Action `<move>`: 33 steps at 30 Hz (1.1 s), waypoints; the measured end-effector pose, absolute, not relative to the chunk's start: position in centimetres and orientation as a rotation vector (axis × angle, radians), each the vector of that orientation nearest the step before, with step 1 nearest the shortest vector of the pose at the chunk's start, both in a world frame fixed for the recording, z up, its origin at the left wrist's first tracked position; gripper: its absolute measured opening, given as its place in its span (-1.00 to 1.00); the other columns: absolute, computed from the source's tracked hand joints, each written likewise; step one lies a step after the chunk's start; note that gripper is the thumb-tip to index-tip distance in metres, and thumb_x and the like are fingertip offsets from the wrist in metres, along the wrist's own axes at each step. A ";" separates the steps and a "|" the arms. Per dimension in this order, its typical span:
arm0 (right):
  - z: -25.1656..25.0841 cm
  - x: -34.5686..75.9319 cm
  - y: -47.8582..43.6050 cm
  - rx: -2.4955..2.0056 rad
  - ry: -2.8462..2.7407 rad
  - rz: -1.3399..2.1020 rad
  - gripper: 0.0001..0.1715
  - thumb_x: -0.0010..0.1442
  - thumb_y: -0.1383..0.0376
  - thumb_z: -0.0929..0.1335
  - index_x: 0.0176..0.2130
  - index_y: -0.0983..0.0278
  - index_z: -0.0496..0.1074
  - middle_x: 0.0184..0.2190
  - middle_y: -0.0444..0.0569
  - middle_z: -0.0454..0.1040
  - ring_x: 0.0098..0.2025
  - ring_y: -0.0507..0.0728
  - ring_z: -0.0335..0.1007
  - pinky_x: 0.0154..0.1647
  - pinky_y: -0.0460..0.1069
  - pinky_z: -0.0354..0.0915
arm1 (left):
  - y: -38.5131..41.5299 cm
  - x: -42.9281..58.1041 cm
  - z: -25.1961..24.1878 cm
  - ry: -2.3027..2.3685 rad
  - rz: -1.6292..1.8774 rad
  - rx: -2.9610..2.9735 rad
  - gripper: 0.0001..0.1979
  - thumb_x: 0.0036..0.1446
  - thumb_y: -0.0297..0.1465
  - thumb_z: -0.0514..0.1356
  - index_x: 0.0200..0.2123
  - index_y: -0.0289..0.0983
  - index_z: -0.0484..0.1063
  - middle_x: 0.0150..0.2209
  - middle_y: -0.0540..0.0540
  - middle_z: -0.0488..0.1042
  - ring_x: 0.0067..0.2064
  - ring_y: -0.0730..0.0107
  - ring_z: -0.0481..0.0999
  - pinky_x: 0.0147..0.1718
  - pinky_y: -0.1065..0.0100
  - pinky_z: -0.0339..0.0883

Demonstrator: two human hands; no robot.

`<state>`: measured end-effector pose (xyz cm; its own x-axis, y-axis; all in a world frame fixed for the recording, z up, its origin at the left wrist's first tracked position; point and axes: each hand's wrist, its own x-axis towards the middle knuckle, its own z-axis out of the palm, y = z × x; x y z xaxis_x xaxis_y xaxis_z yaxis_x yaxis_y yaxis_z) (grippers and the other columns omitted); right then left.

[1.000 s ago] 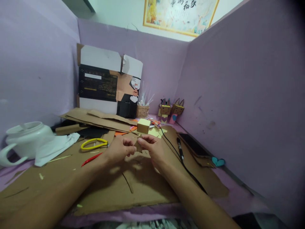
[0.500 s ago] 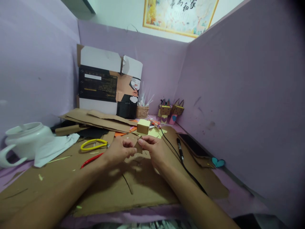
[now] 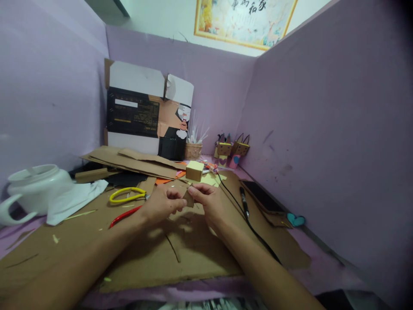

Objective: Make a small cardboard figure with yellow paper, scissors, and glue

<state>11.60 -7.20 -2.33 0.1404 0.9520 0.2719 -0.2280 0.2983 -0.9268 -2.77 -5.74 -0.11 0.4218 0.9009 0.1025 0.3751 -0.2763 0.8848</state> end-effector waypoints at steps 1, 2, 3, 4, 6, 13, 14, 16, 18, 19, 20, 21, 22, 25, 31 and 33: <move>-2.3 11.6 -7.2 -0.871 -1.068 1.030 -0.84 -0.24 0.26 0.48 -0.58 0.31 0.49 -0.68 -0.18 0.37 -0.61 -0.03 0.15 -0.53 -0.08 0.08 | -5.8 -2.8 -0.1 1.094 0.793 1.845 -0.84 -0.20 -0.36 0.16 -0.68 -0.33 0.35 -0.75 0.05 0.29 -0.66 0.56 0.20 -0.64 0.48 0.05; -2.3 11.6 -7.2 -0.876 -1.065 1.030 -0.84 -0.24 0.26 0.48 -0.58 0.31 0.49 -0.68 -0.17 0.37 -0.61 -0.03 0.15 -0.53 -0.08 0.08 | -5.8 -2.7 -0.1 1.097 0.792 1.849 -0.83 -0.19 -0.35 0.16 -0.68 -0.33 0.35 -0.75 0.06 0.29 -0.66 0.56 0.20 -0.65 0.48 0.05; -2.3 11.6 -7.2 -0.879 -1.063 1.028 -0.83 -0.24 0.26 0.48 -0.58 0.31 0.49 -0.68 -0.17 0.37 -0.61 -0.03 0.15 -0.53 -0.08 0.08 | -5.8 -2.7 -0.1 1.101 0.792 1.853 -0.83 -0.19 -0.34 0.16 -0.68 -0.33 0.35 -0.75 0.06 0.29 -0.67 0.56 0.19 -0.65 0.48 0.04; -2.2 11.6 -7.2 -0.878 -1.065 1.026 -0.83 -0.24 0.26 0.48 -0.58 0.31 0.49 -0.68 -0.17 0.38 -0.61 -0.03 0.15 -0.53 -0.08 0.08 | -5.8 -2.7 0.0 1.104 0.792 1.854 -0.82 -0.19 -0.34 0.17 -0.68 -0.33 0.36 -0.76 0.06 0.28 -0.67 0.56 0.19 -0.66 0.48 0.04; -2.2 11.6 -7.3 -0.872 -1.070 1.025 -0.83 -0.24 0.26 0.48 -0.58 0.31 0.49 -0.68 -0.17 0.37 -0.60 -0.03 0.15 -0.53 -0.08 0.08 | -5.7 -2.7 0.0 1.103 0.794 1.856 -0.81 -0.18 -0.33 0.17 -0.68 -0.33 0.36 -0.76 0.06 0.28 -0.67 0.56 0.20 -0.66 0.48 0.04; -2.2 11.5 -7.3 -0.878 -1.068 1.032 -0.85 -0.22 0.26 0.47 -0.57 0.30 0.49 -0.69 -0.18 0.35 -0.61 -0.03 0.13 -0.53 -0.08 0.06 | -5.8 -2.8 0.0 1.071 0.815 1.869 -0.81 -0.18 -0.34 0.17 -0.69 -0.32 0.36 -0.75 0.05 0.30 -0.66 0.55 0.21 -0.64 0.47 0.05; -2.2 11.5 -7.3 -0.878 -1.070 1.034 -0.85 -0.21 0.26 0.47 -0.58 0.30 0.49 -0.69 -0.18 0.35 -0.61 -0.03 0.12 -0.53 -0.08 0.06 | -5.8 -2.8 0.0 1.067 0.816 1.866 -0.81 -0.18 -0.34 0.17 -0.70 -0.32 0.35 -0.76 0.06 0.30 -0.67 0.55 0.20 -0.64 0.47 0.05; -2.2 11.6 -7.3 -0.880 -1.077 1.034 -0.86 -0.20 0.26 0.46 -0.58 0.30 0.49 -0.69 -0.18 0.35 -0.60 -0.03 0.11 -0.53 -0.07 0.05 | -5.9 -2.7 0.0 1.065 0.813 1.862 -0.81 -0.17 -0.35 0.16 -0.71 -0.31 0.35 -0.77 0.06 0.28 -0.67 0.55 0.19 -0.64 0.47 0.04; -2.2 11.6 -7.3 -0.882 -1.081 1.035 -0.86 -0.20 0.27 0.46 -0.59 0.30 0.48 -0.69 -0.18 0.34 -0.60 -0.03 0.11 -0.52 -0.07 0.04 | -6.0 -2.7 -0.1 1.064 0.812 1.847 -0.81 -0.17 -0.36 0.15 -0.71 -0.30 0.34 -0.77 0.07 0.27 -0.68 0.56 0.19 -0.64 0.47 0.04; -2.2 11.6 -7.3 -0.883 -1.083 1.039 -0.87 -0.21 0.27 0.46 -0.60 0.30 0.47 -0.69 -0.19 0.33 -0.59 -0.03 0.11 -0.52 -0.07 0.04 | -6.0 -2.7 -0.1 1.059 0.811 1.839 -0.82 -0.17 -0.36 0.15 -0.71 -0.30 0.34 -0.76 0.07 0.28 -0.67 0.56 0.19 -0.64 0.47 0.05; -2.2 11.6 -7.2 -0.885 -1.082 1.046 -0.87 -0.21 0.28 0.46 -0.61 0.30 0.47 -0.69 -0.19 0.32 -0.59 -0.03 0.11 -0.52 -0.07 0.03 | -6.0 -2.7 -0.1 1.054 0.813 1.835 -0.82 -0.17 -0.36 0.16 -0.70 -0.31 0.35 -0.75 0.07 0.29 -0.67 0.55 0.20 -0.63 0.47 0.06; -2.2 11.6 -7.2 -0.889 -1.078 1.052 -0.87 -0.21 0.28 0.46 -0.61 0.30 0.46 -0.69 -0.19 0.31 -0.60 -0.03 0.10 -0.52 -0.07 0.03 | -6.0 -2.7 -0.1 1.050 0.808 1.836 -0.82 -0.17 -0.35 0.16 -0.69 -0.31 0.35 -0.73 0.06 0.31 -0.66 0.55 0.22 -0.62 0.47 0.07; -2.3 11.6 -7.2 -0.894 -1.076 1.057 -0.86 -0.21 0.28 0.45 -0.62 0.30 0.46 -0.70 -0.20 0.30 -0.60 -0.04 0.08 -0.52 -0.07 0.02 | -6.0 -2.7 -0.1 1.048 0.802 1.845 -0.82 -0.17 -0.34 0.16 -0.68 -0.31 0.36 -0.72 0.04 0.33 -0.65 0.54 0.23 -0.62 0.46 0.08; -2.4 11.5 -7.2 -0.900 -1.069 1.055 -0.86 -0.19 0.28 0.44 -0.63 0.31 0.45 -0.72 -0.22 0.26 -0.61 -0.05 0.04 -0.54 -0.08 -0.02 | -5.9 -2.6 -0.2 1.039 0.815 1.878 -0.81 -0.15 -0.33 0.15 -0.67 -0.32 0.38 -0.71 0.03 0.33 -0.63 0.52 0.25 -0.60 0.45 0.08; -2.3 11.4 -7.2 -0.921 -1.046 1.161 -0.80 -0.19 0.23 0.45 -0.61 0.32 0.43 -0.71 -0.21 0.28 -0.63 -0.07 0.05 -0.58 -0.11 0.00 | -5.4 -2.5 -0.7 1.013 0.832 1.754 -0.84 -0.19 -0.38 0.14 -0.70 -0.32 0.36 -0.72 0.03 0.31 -0.63 0.53 0.22 -0.59 0.45 0.08; -2.2 11.5 -7.3 -0.926 -1.026 1.280 -0.75 -0.20 0.20 0.46 -0.61 0.32 0.40 -0.70 -0.21 0.28 -0.64 -0.07 0.08 -0.59 -0.12 0.03 | -5.1 -2.7 -0.8 0.992 0.827 1.717 -0.83 -0.20 -0.36 0.16 -0.71 -0.32 0.35 -0.72 0.02 0.31 -0.63 0.53 0.23 -0.58 0.44 0.10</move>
<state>11.55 -7.25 -2.18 0.0083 0.9966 0.0815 -0.2958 0.0803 -0.9519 -2.68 -5.08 -0.80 0.4413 0.8930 0.0885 0.2483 -0.2163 0.9442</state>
